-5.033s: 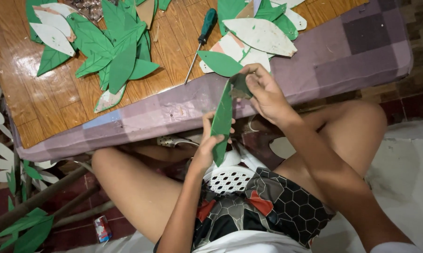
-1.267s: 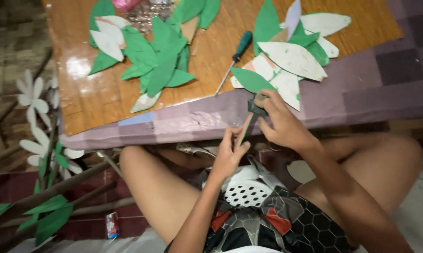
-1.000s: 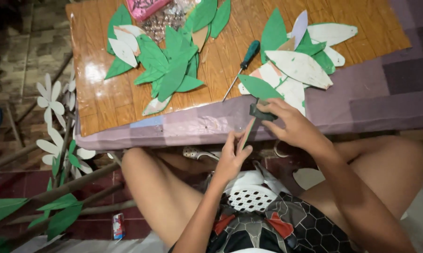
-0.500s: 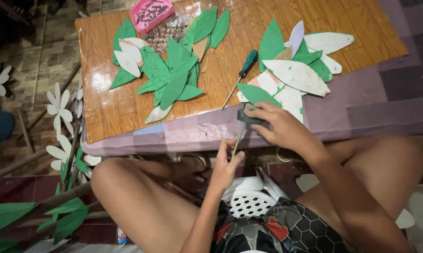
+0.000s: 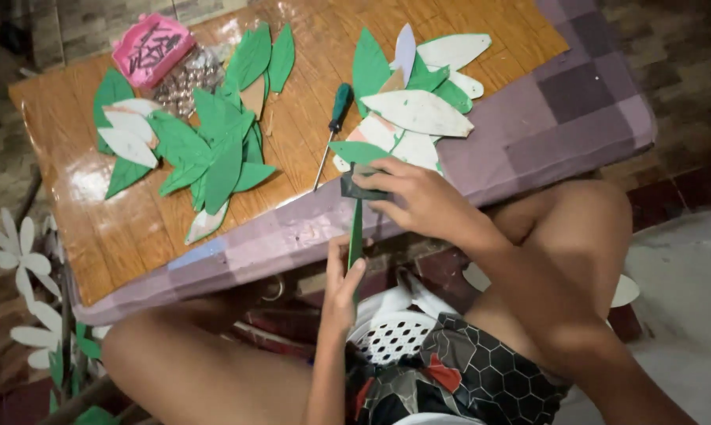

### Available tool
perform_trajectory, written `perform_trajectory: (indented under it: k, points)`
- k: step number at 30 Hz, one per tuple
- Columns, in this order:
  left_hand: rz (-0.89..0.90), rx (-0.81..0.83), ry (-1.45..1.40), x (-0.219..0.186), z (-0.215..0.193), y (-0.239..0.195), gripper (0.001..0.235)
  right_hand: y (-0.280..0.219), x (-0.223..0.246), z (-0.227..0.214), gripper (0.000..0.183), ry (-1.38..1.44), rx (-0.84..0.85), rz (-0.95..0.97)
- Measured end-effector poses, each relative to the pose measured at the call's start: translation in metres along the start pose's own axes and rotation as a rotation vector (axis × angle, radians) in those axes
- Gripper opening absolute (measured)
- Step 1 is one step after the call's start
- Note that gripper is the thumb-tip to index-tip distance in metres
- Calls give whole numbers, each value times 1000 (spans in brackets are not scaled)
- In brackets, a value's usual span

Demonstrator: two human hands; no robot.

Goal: Sanding the edges of leaf-shaped foam components to smooth them for assembly.

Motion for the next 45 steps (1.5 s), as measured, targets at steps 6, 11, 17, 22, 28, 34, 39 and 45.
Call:
perform_trajectory:
  k: [6, 11, 17, 22, 28, 34, 39, 45]
  points:
    - [-17, -7, 139, -23, 3, 9, 38, -16, -5, 15, 31, -9, 122, -85]
    - [-23, -16, 61, -11, 7, 3, 39, -11, -17, 15, 31, 41, 47, -45]
    - [-45, -81, 70, -13, 17, 5, 43, -20, -45, 38, 30, -74, -48, -90]
    - [-97, -84, 73, -6, 19, -2, 43, -26, -58, 48, 35, -102, -25, -127]
    - [-23, -109, 66, 14, 1, 10, 42, -14, -40, 45, 33, -99, -59, -191]
    - [43, -87, 52, 17, -6, 2, 48, -16, -34, 46, 31, -134, -185, -199]
    - [79, -93, 123, 38, -16, 16, 47, -14, -26, 55, 36, -116, -129, -294]
    - [20, -90, 79, -21, 4, 24, 42, 2, -41, 41, 32, -94, -148, -189]
Point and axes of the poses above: each hand's wrist, its own y-axis towards the middle knuckle, its own z-axis out of the palm, x = y × z, the point moved 1 cm from there along y, towards the middle knuckle, and after that the axes turned 15 degrees about z, right-handed, at the moved point
